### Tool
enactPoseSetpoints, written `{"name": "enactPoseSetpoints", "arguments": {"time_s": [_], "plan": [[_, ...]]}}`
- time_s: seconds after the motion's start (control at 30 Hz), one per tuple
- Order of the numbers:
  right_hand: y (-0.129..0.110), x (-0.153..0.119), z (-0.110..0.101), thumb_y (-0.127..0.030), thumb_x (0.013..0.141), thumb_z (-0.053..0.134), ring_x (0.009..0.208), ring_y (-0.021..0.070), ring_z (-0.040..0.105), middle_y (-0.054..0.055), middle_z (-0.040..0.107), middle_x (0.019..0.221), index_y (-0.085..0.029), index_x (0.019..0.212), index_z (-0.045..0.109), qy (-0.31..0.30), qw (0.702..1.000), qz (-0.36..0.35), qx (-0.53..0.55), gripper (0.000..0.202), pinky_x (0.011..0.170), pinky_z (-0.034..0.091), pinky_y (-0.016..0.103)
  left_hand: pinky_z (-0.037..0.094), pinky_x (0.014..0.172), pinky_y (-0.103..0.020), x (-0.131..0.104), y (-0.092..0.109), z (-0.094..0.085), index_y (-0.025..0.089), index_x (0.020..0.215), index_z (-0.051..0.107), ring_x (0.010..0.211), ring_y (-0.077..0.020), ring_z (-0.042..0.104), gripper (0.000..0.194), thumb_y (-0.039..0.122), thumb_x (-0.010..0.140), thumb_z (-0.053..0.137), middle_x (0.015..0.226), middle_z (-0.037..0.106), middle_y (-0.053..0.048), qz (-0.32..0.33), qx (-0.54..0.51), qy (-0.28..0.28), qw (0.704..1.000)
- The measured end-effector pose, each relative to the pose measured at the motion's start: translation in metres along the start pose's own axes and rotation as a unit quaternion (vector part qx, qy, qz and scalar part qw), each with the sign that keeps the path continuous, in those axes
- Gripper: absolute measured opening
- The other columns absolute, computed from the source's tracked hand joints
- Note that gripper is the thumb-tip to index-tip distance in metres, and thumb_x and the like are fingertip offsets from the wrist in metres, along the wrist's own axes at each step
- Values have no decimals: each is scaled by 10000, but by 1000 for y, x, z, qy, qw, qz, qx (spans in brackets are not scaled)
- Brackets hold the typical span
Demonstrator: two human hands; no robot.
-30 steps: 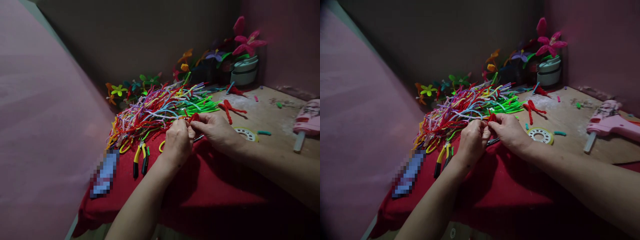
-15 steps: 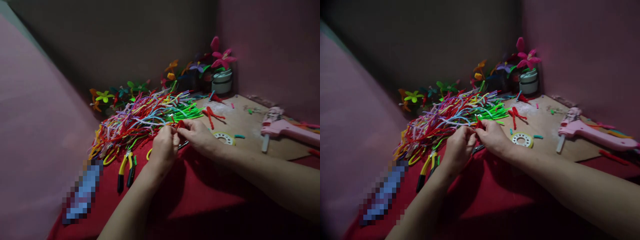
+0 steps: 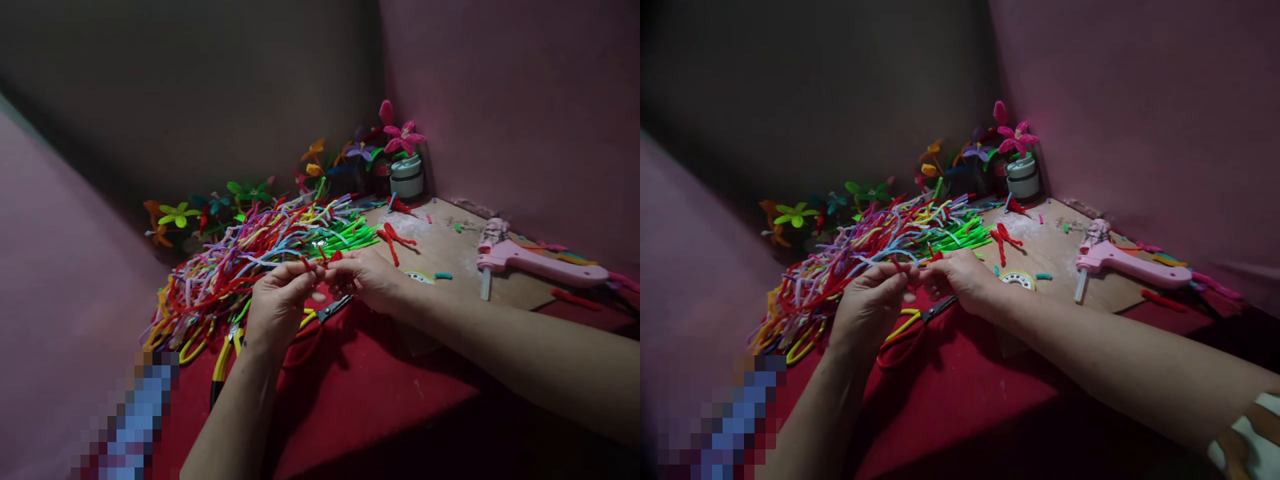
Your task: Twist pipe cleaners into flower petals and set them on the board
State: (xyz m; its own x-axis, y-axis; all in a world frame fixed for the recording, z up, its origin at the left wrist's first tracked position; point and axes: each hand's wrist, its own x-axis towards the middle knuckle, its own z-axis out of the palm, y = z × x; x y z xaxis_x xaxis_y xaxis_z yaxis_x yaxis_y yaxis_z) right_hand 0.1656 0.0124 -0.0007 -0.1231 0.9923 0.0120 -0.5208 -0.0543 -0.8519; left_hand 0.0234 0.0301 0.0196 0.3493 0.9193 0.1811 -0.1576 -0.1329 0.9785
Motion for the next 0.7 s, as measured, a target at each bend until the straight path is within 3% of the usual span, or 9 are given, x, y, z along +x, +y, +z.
{"name": "enactPoseSetpoints", "arguments": {"time_s": [0.1,0.2,0.33,0.47,0.53,0.7], "plan": [[0,0,1,-153,665,551,414,75,471,8,539,482,-108,616,559,15,1000,5,-10,68,450,412,222,486,510,-243,-1,-1,0,150,767,632,636,-135,601,120,235,684,650,759,644,-33,37,62,8,997],[-1,0,1,-153,691,535,423,90,502,13,554,484,-121,627,544,43,998,13,-33,72,459,444,233,473,602,-264,-3,3,-2,176,826,655,648,-120,569,136,266,747,591,745,619,-19,138,206,29,968],[0,0,1,-143,703,525,415,81,497,11,559,491,-124,609,535,56,997,4,-54,97,436,435,214,430,718,-298,-6,8,-3,200,749,638,775,-148,521,77,208,761,562,756,591,-14,272,443,1,854],[1,1,1,-141,680,539,409,81,487,5,547,483,-132,573,513,74,995,-5,-74,110,422,417,213,403,722,-328,-7,7,1,182,649,561,789,-173,471,121,171,763,521,765,552,-35,317,569,-23,758],[2,1,1,-150,669,545,410,83,478,2,535,479,-138,563,500,77,993,-15,-83,115,419,407,216,404,738,-342,-7,5,4,179,634,532,825,-186,460,121,156,751,516,819,537,-50,328,589,-16,738],[8,2,0,-166,663,537,424,79,454,-19,497,488,-149,569,471,85,985,-50,-139,117,433,385,220,400,795,-379,-9,0,8,183,639,491,912,-217,440,116,116,734,505,909,525,-72,328,610,-10,722]]}}
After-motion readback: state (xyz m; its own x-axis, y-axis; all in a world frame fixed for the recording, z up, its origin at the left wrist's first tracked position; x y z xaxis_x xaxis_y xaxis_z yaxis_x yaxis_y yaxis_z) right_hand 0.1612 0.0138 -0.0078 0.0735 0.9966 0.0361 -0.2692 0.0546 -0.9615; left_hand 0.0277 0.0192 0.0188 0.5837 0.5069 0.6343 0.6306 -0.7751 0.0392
